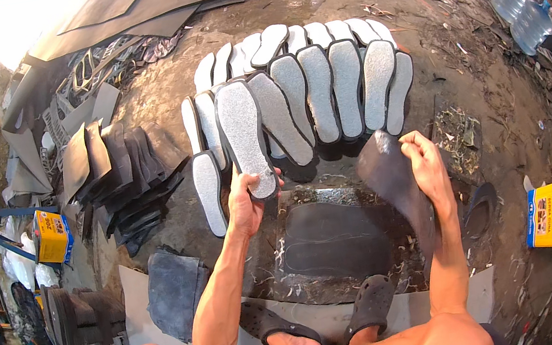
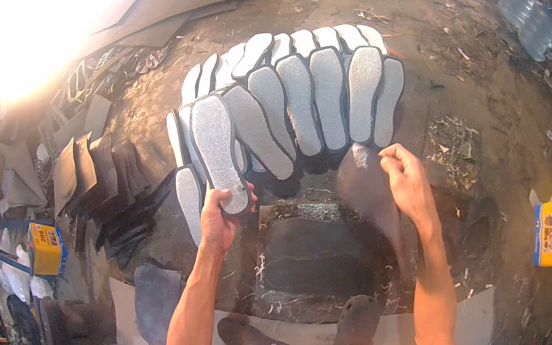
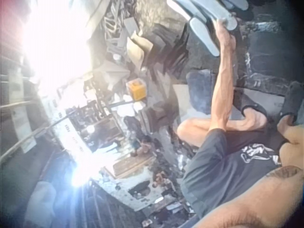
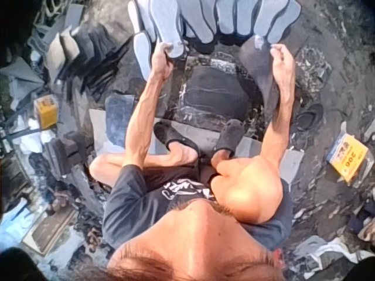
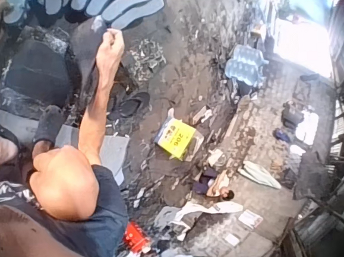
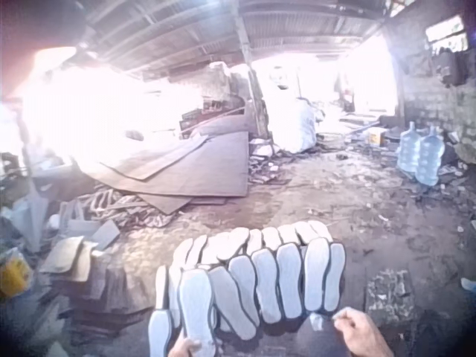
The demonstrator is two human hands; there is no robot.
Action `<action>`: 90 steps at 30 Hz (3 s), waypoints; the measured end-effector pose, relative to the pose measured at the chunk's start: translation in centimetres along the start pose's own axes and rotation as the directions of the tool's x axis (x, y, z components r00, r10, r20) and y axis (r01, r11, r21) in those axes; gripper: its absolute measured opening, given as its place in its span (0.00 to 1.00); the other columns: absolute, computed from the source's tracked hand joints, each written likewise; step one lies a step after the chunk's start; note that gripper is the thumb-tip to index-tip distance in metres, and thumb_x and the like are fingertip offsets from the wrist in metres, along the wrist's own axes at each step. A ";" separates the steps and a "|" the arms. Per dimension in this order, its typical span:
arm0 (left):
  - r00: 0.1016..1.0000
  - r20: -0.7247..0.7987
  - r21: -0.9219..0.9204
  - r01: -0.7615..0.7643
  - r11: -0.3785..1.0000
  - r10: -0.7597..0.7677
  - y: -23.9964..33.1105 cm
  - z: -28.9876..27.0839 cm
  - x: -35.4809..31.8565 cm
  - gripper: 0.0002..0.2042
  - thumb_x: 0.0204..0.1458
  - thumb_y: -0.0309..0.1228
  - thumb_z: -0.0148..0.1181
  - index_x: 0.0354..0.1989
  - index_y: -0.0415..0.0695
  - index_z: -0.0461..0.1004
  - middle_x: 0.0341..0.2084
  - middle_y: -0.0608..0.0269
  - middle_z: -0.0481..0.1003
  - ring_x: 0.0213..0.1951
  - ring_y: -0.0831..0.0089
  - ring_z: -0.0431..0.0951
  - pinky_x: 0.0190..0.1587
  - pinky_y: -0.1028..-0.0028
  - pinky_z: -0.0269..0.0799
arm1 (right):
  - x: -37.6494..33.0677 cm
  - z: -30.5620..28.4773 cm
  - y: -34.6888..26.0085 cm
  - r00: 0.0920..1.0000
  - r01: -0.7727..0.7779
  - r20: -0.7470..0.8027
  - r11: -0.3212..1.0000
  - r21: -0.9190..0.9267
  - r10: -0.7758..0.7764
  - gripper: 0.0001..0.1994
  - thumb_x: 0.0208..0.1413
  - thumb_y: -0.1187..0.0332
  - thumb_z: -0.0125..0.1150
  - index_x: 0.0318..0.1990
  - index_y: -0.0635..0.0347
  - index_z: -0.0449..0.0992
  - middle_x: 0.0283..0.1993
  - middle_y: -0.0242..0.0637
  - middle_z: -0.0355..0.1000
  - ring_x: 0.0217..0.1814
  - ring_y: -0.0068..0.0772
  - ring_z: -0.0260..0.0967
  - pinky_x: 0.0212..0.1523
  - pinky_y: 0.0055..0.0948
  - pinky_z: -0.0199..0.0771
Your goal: The person sits on the floor and assembles shoe insoles by layering a black foam sheet with a grey cushioned insole. They repeatedly pick up, align, and press the layers together, then place the finished insoles in a growing stack.
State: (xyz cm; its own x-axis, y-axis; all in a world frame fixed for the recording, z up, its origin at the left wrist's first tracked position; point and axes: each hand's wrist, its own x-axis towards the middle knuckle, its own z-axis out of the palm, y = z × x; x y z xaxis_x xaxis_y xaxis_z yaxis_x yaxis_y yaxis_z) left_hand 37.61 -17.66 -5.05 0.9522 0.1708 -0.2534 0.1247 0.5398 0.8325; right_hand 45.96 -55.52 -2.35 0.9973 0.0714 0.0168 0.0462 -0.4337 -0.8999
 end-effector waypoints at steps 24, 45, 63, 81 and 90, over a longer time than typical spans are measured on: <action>0.923 0.001 0.049 -0.385 0.922 0.386 23.6 6.3 4.9 0.28 0.75 0.55 0.55 0.57 0.36 0.74 0.38 0.50 0.82 0.32 0.67 0.85 0.36 0.73 0.89 | 11.7 24.2 3.1 0.794 -0.127 0.554 0.825 0.550 -0.248 0.39 0.66 0.72 0.59 0.84 0.56 0.53 0.49 0.41 0.82 0.43 0.23 0.73 0.43 0.25 0.73; 0.850 -0.430 0.468 -0.077 0.881 0.303 -7.9 -6.9 -14.7 0.21 0.78 0.39 0.57 0.63 0.31 0.81 0.48 0.63 0.85 0.45 0.81 0.79 0.49 0.76 0.76 | -4.0 4.1 -3.7 0.989 -0.098 0.140 0.891 0.443 0.039 0.22 0.69 0.79 0.51 0.67 0.60 0.80 0.63 0.34 0.81 0.59 0.23 0.76 0.61 0.25 0.74; 0.969 -0.016 -0.013 -0.246 0.969 0.246 -7.4 2.7 -10.9 0.32 0.59 0.44 0.79 0.69 0.45 0.77 0.57 0.52 0.81 0.62 0.57 0.79 0.64 0.56 0.77 | -11.9 -6.8 -11.4 0.998 0.026 -0.051 0.959 -0.282 -0.042 0.15 0.68 0.62 0.73 0.53 0.64 0.82 0.51 0.38 0.83 0.59 0.31 0.79 0.65 0.33 0.73; 0.977 -0.016 -0.425 0.185 0.886 -0.212 -9.0 2.7 -14.4 0.22 0.73 0.40 0.64 0.69 0.44 0.74 0.58 0.54 0.82 0.54 0.67 0.84 0.57 0.62 0.81 | -10.8 -2.1 -4.7 0.757 -0.410 0.653 0.803 0.433 0.034 0.28 0.62 0.65 0.74 0.67 0.60 0.73 0.57 0.32 0.78 0.59 0.24 0.75 0.65 0.28 0.72; 0.864 -0.442 -0.075 0.231 0.970 -0.240 -8.7 1.2 -20.7 0.10 0.68 0.31 0.70 0.52 0.39 0.83 0.46 0.64 0.85 0.43 0.77 0.86 0.41 0.73 0.86 | -16.7 -0.2 5.2 0.817 -0.572 0.414 0.659 0.489 0.402 0.23 0.67 0.70 0.75 0.64 0.69 0.76 0.58 0.37 0.83 0.59 0.23 0.77 0.65 0.28 0.75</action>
State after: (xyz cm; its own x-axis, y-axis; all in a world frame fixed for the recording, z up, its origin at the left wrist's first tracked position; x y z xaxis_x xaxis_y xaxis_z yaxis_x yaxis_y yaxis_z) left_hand 17.17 -26.89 -6.48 0.6696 0.3830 -0.6364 0.3198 0.6247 0.7124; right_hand 29.58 -59.20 -7.25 0.8094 0.2555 -0.5287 -0.5680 0.1124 -0.8153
